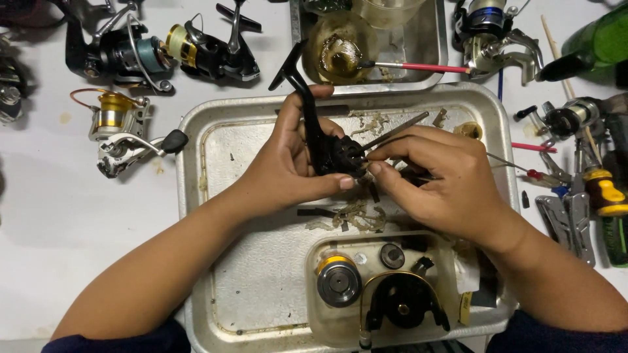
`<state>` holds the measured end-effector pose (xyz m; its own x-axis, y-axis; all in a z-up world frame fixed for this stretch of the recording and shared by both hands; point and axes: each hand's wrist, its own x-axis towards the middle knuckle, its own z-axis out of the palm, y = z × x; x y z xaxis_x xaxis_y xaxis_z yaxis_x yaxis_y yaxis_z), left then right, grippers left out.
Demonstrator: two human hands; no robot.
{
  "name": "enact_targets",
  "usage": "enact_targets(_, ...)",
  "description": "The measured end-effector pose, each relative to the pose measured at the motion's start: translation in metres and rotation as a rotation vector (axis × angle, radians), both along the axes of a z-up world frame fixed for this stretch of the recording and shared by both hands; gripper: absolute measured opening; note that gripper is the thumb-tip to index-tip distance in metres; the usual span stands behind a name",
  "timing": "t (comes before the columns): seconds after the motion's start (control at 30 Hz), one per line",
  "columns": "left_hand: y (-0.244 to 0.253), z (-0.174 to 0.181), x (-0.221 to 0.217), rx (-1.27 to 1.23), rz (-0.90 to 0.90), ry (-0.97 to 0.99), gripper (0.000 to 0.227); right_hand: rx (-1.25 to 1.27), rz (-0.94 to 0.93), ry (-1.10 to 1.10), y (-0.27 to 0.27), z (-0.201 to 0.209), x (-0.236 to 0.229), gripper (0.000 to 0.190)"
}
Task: Disassembling and cleaning the internal components of a fishing reel using a small pick tool for maintenance.
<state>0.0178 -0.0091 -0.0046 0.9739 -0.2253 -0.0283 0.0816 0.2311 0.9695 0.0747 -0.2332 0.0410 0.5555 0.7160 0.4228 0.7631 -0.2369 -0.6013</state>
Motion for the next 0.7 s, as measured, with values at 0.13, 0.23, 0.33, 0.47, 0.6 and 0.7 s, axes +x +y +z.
enact_targets(0.13,0.000,-0.002,0.001,-0.006,0.041,-0.061,0.092,-0.060,0.021,-0.128,-0.018,-0.019,0.006,0.023)
enact_targets(0.23,0.000,0.001,0.001,-0.034,0.099,-0.033,0.086,-0.157,-0.027,-0.192,-0.034,-0.028,0.005,0.047)
enact_targets(0.33,0.000,0.000,0.001,-0.048,0.123,-0.037,0.080,-0.214,-0.002,-0.223,-0.030,-0.016,0.001,0.056)
enact_targets(0.47,-0.002,-0.005,-0.001,-0.136,0.125,-0.072,0.080,-0.150,0.049,-0.288,-0.017,0.002,-0.003,0.032)
enact_targets(0.6,-0.003,-0.003,-0.002,-0.060,0.131,-0.135,0.080,-0.165,0.028,-0.282,-0.017,0.004,-0.004,0.021)
enact_targets(0.7,-0.005,-0.006,-0.002,-0.017,0.152,-0.205,0.078,-0.175,0.026,-0.286,-0.016,0.008,-0.006,0.019)
